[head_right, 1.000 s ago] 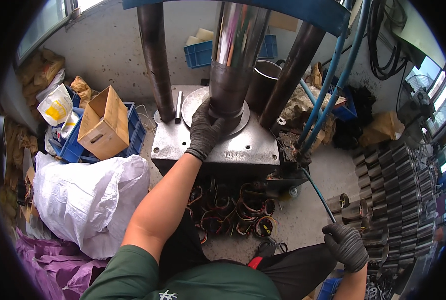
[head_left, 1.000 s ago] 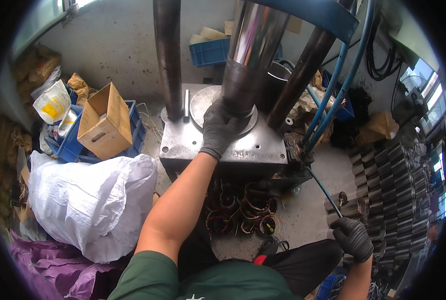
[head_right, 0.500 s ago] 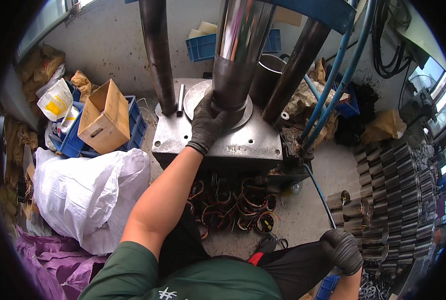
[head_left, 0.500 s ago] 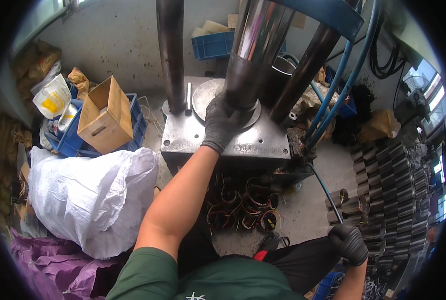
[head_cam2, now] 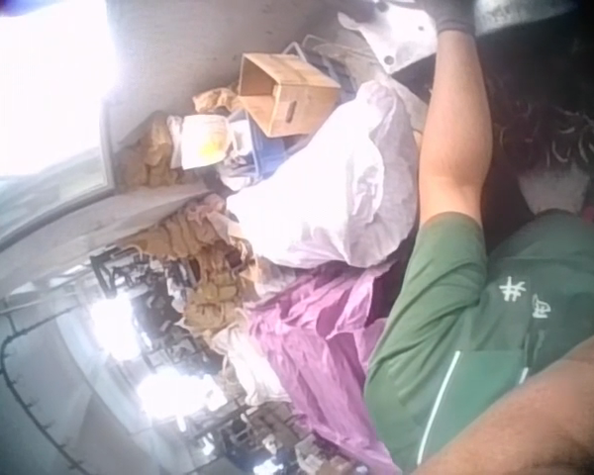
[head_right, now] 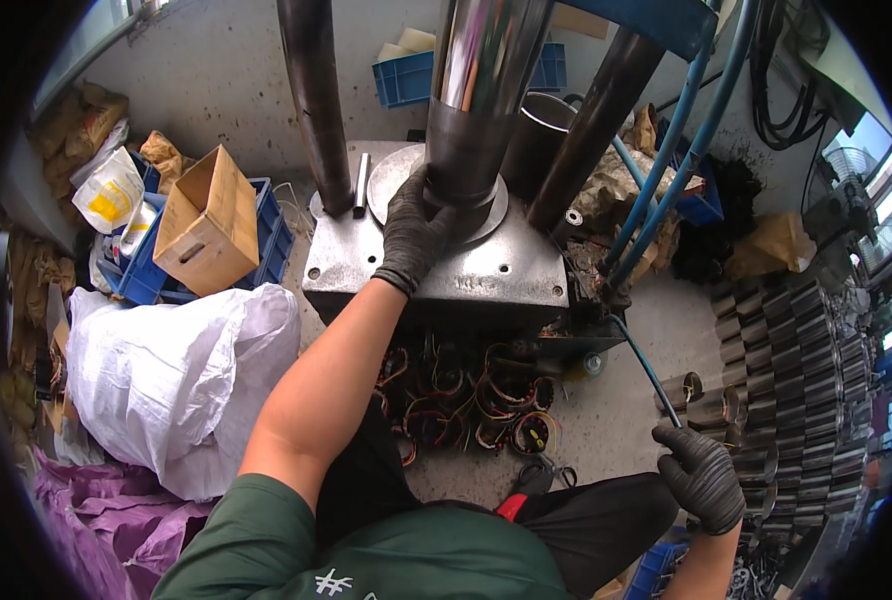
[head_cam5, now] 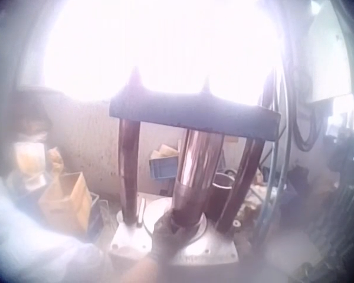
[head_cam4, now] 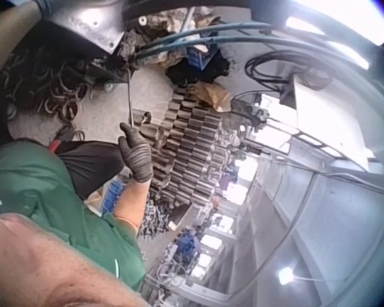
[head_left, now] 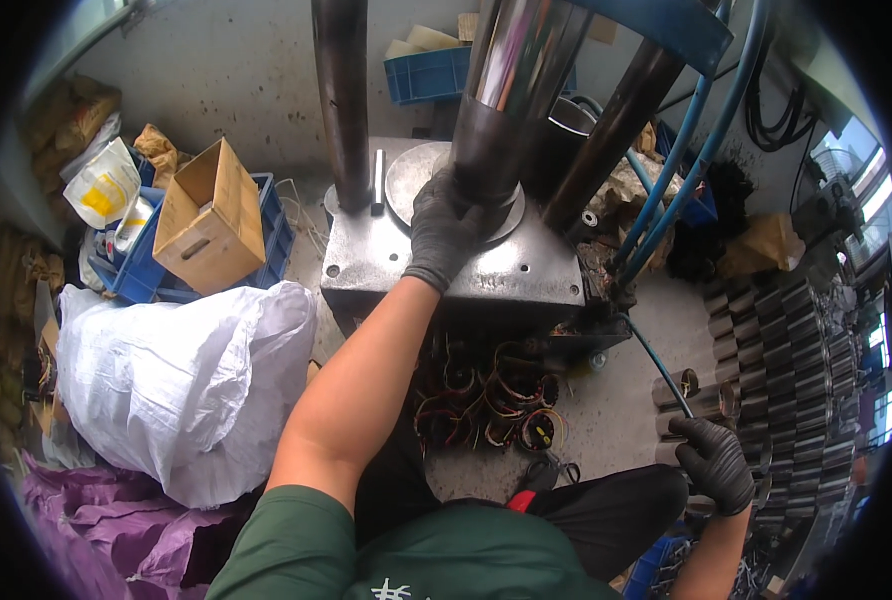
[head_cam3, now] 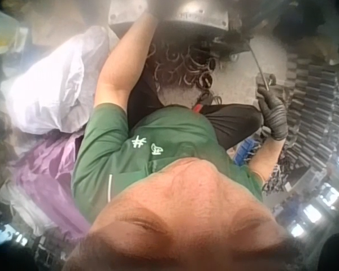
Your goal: The person fits a stator into a metal housing using a hydraulic press. They place the housing into the press, position the stator inside the housing, and operate the press lever to seat the stator.
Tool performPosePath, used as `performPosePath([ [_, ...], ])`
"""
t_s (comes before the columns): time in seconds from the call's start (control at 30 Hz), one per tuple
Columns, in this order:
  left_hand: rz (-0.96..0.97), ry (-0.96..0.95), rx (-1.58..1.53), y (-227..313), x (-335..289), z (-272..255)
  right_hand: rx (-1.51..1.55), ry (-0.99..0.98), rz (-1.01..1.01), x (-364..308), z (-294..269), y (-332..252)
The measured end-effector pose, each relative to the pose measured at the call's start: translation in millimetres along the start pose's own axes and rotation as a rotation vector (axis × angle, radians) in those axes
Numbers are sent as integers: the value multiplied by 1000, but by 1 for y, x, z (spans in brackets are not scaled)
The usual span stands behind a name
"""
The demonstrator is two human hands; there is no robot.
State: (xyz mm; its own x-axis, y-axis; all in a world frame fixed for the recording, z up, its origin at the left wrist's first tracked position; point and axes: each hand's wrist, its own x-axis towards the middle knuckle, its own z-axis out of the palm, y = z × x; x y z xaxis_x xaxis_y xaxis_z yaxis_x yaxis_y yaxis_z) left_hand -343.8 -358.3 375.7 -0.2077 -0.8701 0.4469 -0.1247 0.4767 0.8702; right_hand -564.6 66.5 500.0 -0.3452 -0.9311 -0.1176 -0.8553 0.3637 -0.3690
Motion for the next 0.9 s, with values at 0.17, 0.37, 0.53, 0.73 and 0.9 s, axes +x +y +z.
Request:
performPosePath([
  [0.17, 50, 27, 1, -12, 3, 5, -98, -95, -107, -14, 18, 20],
  [0.37, -1, 19, -55, -7, 0, 5, -144, -66, -65, -23, 37, 21],
  [0.53, 20, 16, 6, -6, 0, 3, -101, -39, -53, -23, 39, 20],
  [0.73, 30, 19, 14, -10, 1, -1, -68, -48, -80, -20, 39, 22],
  [0.9, -49, -62, -185, 32, -6, -10, -98, -69, -95, -23, 37, 28],
])
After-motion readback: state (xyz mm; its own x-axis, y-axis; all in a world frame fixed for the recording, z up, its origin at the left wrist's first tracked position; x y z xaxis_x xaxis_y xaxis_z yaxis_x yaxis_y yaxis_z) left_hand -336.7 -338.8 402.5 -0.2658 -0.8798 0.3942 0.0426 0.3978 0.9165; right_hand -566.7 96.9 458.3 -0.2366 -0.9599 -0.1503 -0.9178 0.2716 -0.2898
